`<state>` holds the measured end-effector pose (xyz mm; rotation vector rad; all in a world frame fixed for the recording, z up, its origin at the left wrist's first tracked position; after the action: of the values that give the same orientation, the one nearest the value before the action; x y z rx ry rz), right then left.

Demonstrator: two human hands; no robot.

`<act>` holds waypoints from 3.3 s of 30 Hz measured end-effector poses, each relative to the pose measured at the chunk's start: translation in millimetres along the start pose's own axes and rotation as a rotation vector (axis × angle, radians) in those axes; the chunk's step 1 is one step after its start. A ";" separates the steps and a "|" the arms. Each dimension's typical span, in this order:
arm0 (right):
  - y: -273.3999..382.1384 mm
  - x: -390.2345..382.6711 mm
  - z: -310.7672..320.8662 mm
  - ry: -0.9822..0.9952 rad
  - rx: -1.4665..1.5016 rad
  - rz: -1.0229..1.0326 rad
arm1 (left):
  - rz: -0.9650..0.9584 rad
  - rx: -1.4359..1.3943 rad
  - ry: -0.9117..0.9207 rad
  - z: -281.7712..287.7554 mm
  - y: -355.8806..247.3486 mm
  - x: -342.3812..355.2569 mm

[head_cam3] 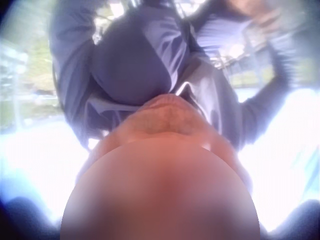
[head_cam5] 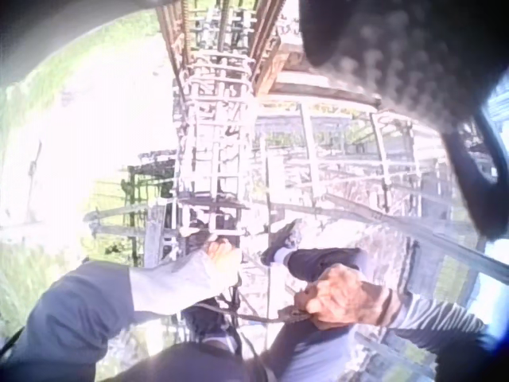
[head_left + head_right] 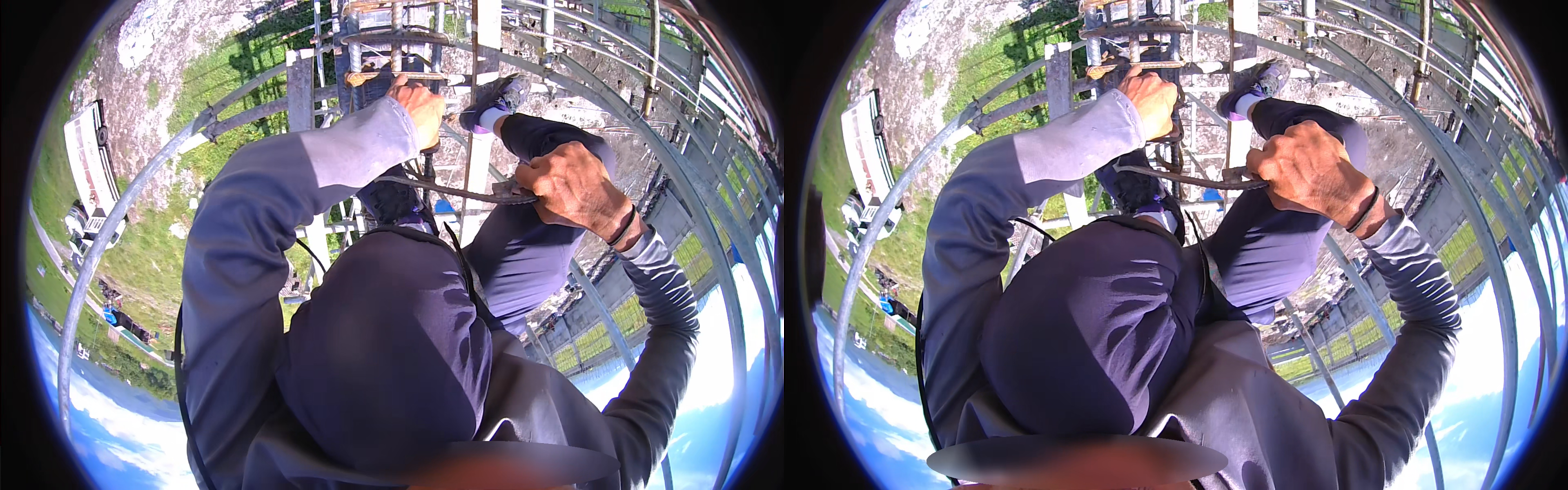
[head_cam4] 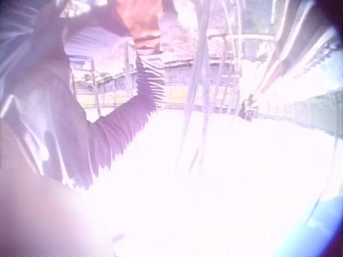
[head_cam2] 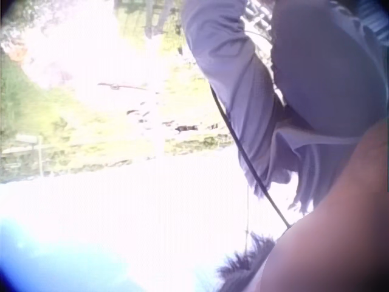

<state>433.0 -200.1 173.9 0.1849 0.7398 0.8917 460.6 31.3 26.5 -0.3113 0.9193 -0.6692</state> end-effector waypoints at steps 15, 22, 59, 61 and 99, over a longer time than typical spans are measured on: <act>-2.1 -37.3 -2.2 -0.020 0.185 -0.205 | 0.518 -0.365 -0.107 -12.8 77.0 4.7; -16.9 -48.7 -8.2 -0.167 0.238 -0.193 | 0.466 -1.060 0.036 -26.8 99.9 -16.2; -70.0 35.9 -57.8 -1.181 1.432 -0.553 | 0.588 -1.182 -0.901 12.4 292.4 126.7; -66.7 33.3 -56.8 -1.210 1.486 -0.552 | 0.672 -1.080 -0.790 14.1 305.2 146.3; -53.7 45.1 -46.6 -1.107 1.558 -0.536 | 0.322 -1.263 -1.467 101.2 223.0 47.8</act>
<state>455.0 -206.5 92.9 1.6149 0.2227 -0.5179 651.8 166.1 -60.1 -1.4798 -0.1933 0.5826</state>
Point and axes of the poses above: each hand's wrist, its own x-axis towards the middle knuckle, its own z-axis out of the back of the hand, y = z × x, the point moved 1 cm from there along x, towards the middle knuckle
